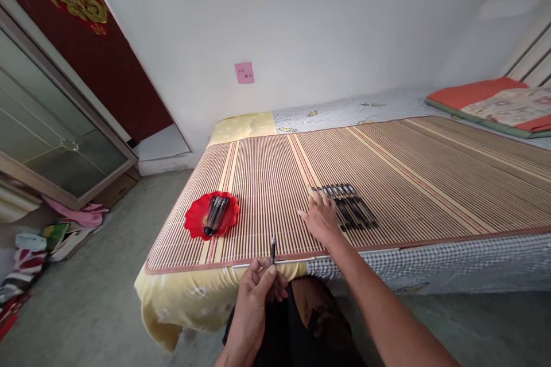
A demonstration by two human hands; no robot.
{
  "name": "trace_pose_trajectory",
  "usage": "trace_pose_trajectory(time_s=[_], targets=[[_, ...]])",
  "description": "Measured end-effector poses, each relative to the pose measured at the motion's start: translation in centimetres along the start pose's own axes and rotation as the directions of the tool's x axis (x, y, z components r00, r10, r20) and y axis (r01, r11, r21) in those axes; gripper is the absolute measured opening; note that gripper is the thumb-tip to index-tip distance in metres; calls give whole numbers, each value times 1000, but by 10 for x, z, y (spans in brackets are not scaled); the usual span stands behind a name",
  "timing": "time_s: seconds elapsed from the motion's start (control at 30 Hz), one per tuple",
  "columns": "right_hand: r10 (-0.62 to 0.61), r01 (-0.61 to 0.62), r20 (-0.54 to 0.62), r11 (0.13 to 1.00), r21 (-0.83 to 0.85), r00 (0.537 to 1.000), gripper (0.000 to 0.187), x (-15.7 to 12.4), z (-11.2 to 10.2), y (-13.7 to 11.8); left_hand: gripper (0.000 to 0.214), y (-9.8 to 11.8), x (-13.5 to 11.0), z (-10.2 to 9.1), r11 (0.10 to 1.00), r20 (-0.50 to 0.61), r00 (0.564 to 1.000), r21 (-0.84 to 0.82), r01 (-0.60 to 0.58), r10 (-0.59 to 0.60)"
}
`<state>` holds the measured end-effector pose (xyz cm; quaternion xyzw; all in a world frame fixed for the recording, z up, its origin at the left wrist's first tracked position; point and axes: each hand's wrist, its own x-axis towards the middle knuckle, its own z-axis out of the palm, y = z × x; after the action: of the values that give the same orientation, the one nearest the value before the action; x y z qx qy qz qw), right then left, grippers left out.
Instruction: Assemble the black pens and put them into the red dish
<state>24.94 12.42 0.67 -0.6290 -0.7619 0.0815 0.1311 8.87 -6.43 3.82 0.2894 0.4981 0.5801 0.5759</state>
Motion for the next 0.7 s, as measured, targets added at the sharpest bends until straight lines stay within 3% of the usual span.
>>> trace_pose_trajectory(time_s=[0.23, 0.43, 0.57, 0.7], targets=[[11, -11, 32, 1000, -8, 999, 49, 35, 3, 5, 41, -2, 1, -3, 1000, 1, 1000, -8, 17, -17], [-118, 116, 31, 992, 54, 992, 27, 10, 1, -12, 41, -3, 1, -4, 1000, 5, 1000, -17, 21, -21], [-67, 67, -2, 994, 86, 998, 29, -14, 1, -6, 38, -6, -1, -8, 1000, 12, 1000, -23, 13, -13], [-15, 17, -20, 991, 136, 1000, 27, -15, 6, -5, 36, -9, -1, -9, 1000, 17, 1000, -15, -1, 2]])
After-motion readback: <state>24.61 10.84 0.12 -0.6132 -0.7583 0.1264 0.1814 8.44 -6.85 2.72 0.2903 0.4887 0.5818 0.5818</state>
